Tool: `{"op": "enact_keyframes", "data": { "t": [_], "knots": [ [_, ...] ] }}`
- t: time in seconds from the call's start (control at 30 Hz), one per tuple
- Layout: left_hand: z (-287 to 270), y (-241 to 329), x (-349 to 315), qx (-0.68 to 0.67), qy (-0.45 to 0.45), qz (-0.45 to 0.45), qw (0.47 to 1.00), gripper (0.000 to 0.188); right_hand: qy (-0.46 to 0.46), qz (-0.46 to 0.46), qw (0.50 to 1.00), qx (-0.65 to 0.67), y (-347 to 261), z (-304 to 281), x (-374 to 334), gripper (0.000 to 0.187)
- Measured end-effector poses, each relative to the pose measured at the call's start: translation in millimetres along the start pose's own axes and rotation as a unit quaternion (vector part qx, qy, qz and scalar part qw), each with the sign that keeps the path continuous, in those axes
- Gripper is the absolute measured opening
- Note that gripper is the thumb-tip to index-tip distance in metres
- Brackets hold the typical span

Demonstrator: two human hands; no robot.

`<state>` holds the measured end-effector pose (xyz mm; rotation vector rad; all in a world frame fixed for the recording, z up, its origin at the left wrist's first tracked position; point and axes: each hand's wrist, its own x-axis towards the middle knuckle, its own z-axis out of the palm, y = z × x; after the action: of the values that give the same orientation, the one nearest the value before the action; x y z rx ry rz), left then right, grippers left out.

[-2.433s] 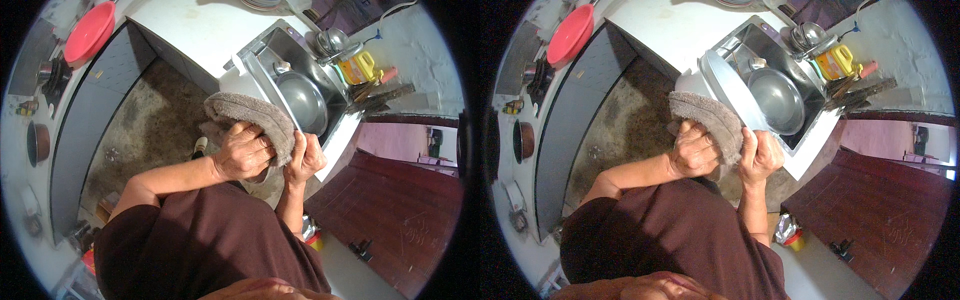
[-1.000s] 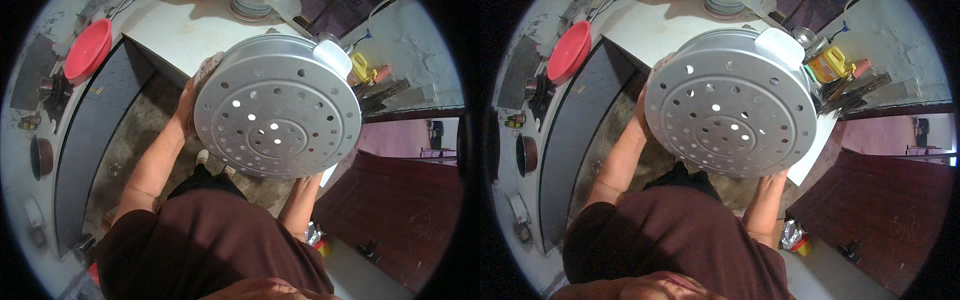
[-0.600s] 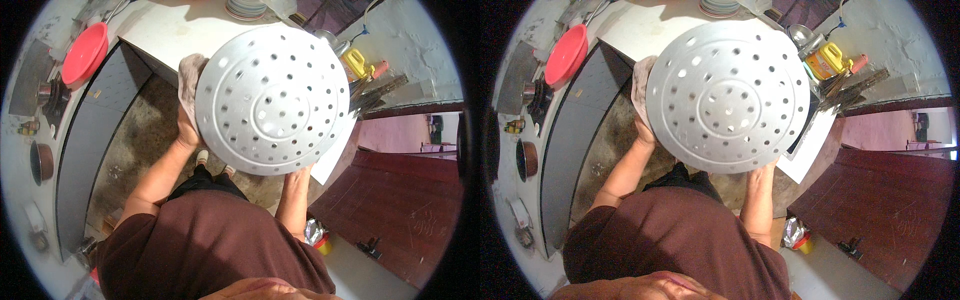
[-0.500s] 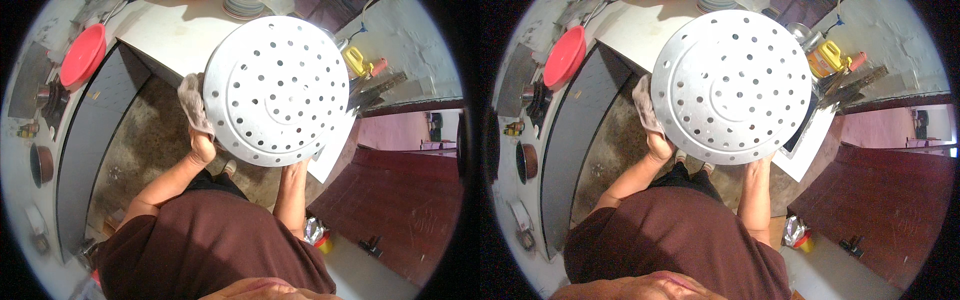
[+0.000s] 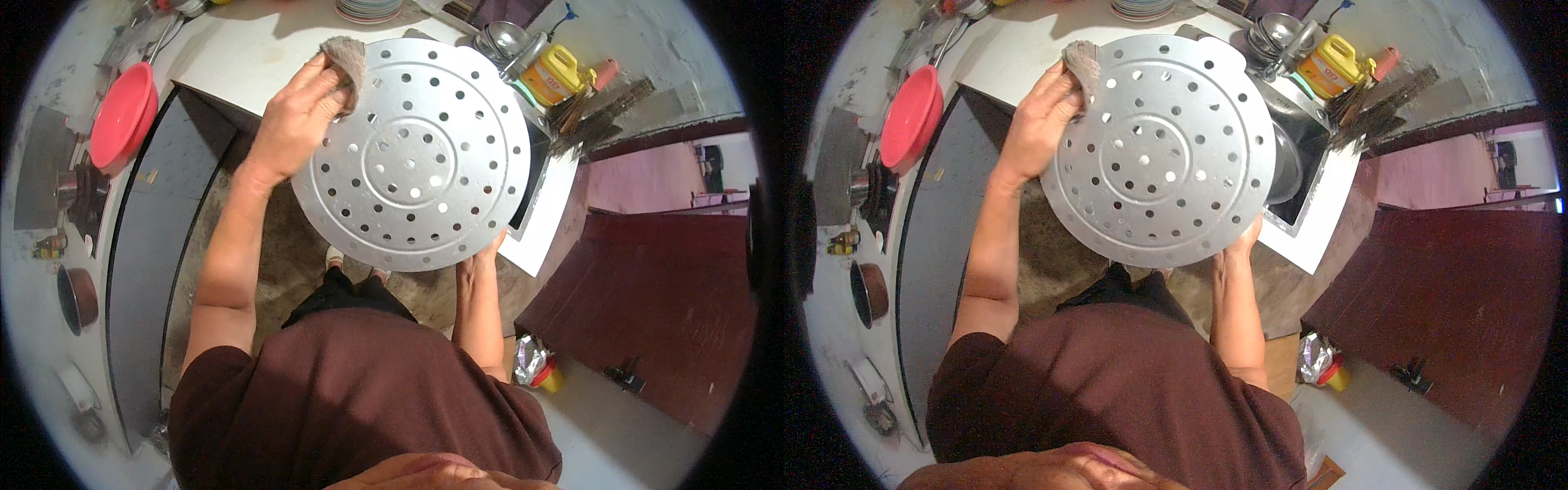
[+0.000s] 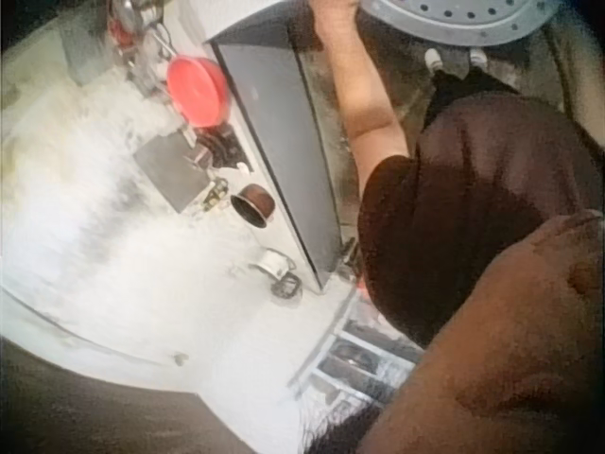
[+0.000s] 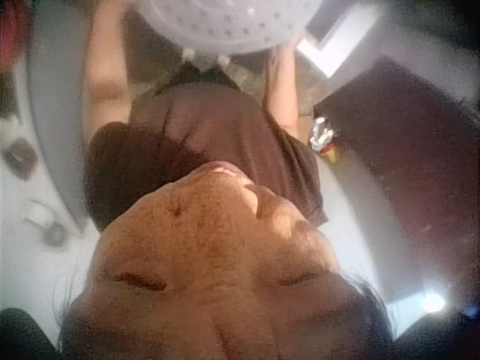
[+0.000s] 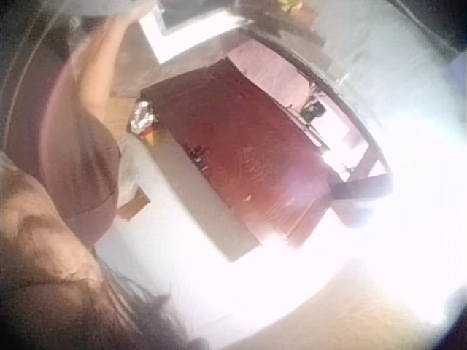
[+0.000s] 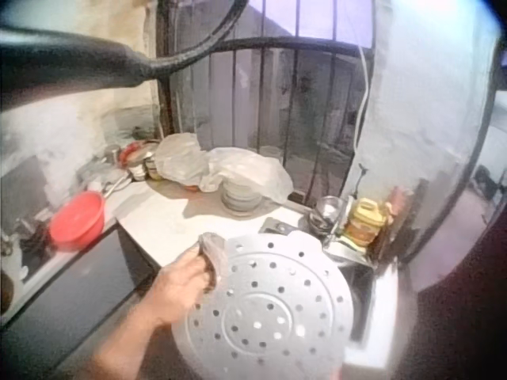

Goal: The person washes a metal steamer insert and a large metal bowl in a kitchen sink using a cloth and running water. They scrub the items thoroughly, rinse them, and then dry them with a cloth before placing them aside.

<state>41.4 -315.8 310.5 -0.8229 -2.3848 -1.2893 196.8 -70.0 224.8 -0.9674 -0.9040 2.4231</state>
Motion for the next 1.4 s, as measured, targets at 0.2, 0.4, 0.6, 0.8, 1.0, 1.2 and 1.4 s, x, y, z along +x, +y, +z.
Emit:
{"op": "enact_keyframes", "data": {
  "t": [0.2, 0.4, 0.6, 0.8, 1.0, 1.2, 1.4],
  "knots": [
    [65.4, 42.6, -52.2, 0.120, -0.110, 0.200, 0.966, 0.028, -0.023, -0.082, 0.994, -0.075, 5.8, 27.5, 1.6, 0.050],
    [87.7, 76.9, -30.8, 0.136, -0.307, 0.304, 0.892, 0.020, -0.049, -0.085, 0.992, -0.076, 13.8, 22.7, 2.9, 0.047],
    [57.0, 32.7, 38.8, 0.251, -0.092, 0.198, 0.943, 0.037, -0.082, -0.053, 0.995, -0.001, -14.0, 32.8, -0.8, 0.050],
    [80.9, -6.2, -61.2, 0.245, -0.115, -0.042, 0.962, 0.043, -0.061, -0.141, 0.987, 0.039, -27.1, 36.8, 17.4, 0.051],
    [118.3, 66.8, -97.9, -0.080, 0.015, -0.023, 0.996, 0.059, -0.003, -0.336, 0.927, -0.167, -9.7, 76.1, -18.4, 0.048],
    [27.6, 90.2, -51.4, -0.584, 0.193, -0.233, 0.753, 0.086, -0.189, -0.684, 0.595, -0.378, -14.7, 75.7, -41.6, 0.044],
    [-24.9, 56.3, -57.3, -0.603, 0.065, -0.185, 0.773, 0.120, -0.287, -0.754, 0.425, -0.411, -41.1, 73.0, -50.4, 0.042]
  ]
}}
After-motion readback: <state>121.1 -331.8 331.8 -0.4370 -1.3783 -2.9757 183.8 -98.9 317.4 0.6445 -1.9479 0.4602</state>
